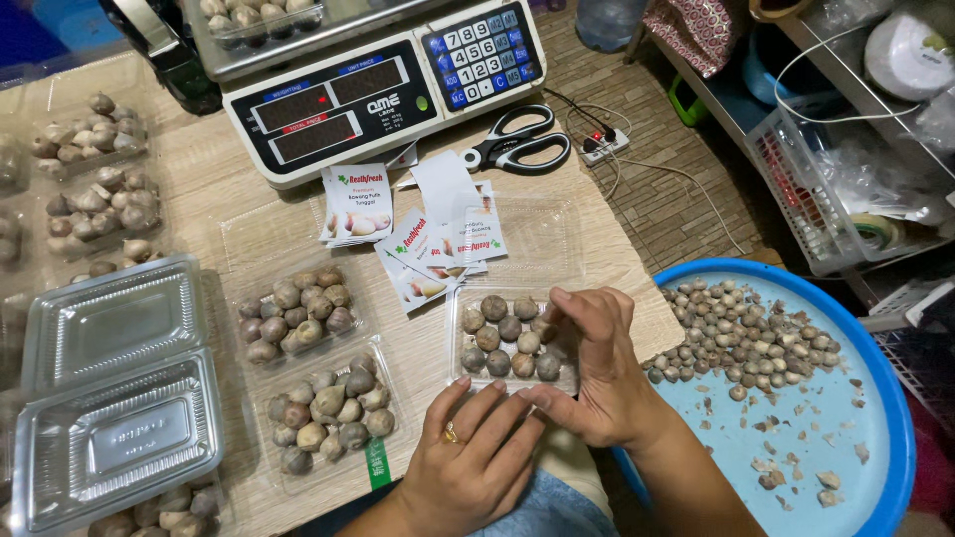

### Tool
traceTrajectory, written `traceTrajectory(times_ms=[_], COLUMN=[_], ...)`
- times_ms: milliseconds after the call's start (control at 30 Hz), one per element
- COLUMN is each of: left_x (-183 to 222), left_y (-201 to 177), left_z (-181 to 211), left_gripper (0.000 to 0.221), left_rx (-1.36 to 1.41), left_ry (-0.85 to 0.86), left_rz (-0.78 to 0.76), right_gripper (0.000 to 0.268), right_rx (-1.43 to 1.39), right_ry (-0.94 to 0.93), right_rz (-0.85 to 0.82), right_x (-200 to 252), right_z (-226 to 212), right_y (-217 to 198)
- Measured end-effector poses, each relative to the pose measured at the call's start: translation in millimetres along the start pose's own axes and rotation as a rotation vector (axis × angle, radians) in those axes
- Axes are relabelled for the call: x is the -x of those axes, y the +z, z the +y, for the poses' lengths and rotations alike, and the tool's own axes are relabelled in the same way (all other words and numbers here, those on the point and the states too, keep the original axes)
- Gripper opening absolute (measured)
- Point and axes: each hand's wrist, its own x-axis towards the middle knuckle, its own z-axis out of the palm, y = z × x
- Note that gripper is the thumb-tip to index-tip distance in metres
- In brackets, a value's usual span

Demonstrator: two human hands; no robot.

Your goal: The person sorts, weighs, and packs whole garlic bulbs into plastic containers by hand and using a digital scale.

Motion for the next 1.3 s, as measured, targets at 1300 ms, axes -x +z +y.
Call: traceTrajectory(times_ms=[1300], left_x=[-2.6], left_y=[7.6], left_z=[6.3], left_gripper=[0.032], left_rx=[-0.025], left_ry=[0.019], left_rz=[-0.028], right_gripper=[0.023], right_rx=[0.437], right_ry=[1.732], right_rz=[-0.3], right_x=[486.0], right_z=[145.7], right_y=[-52.7])
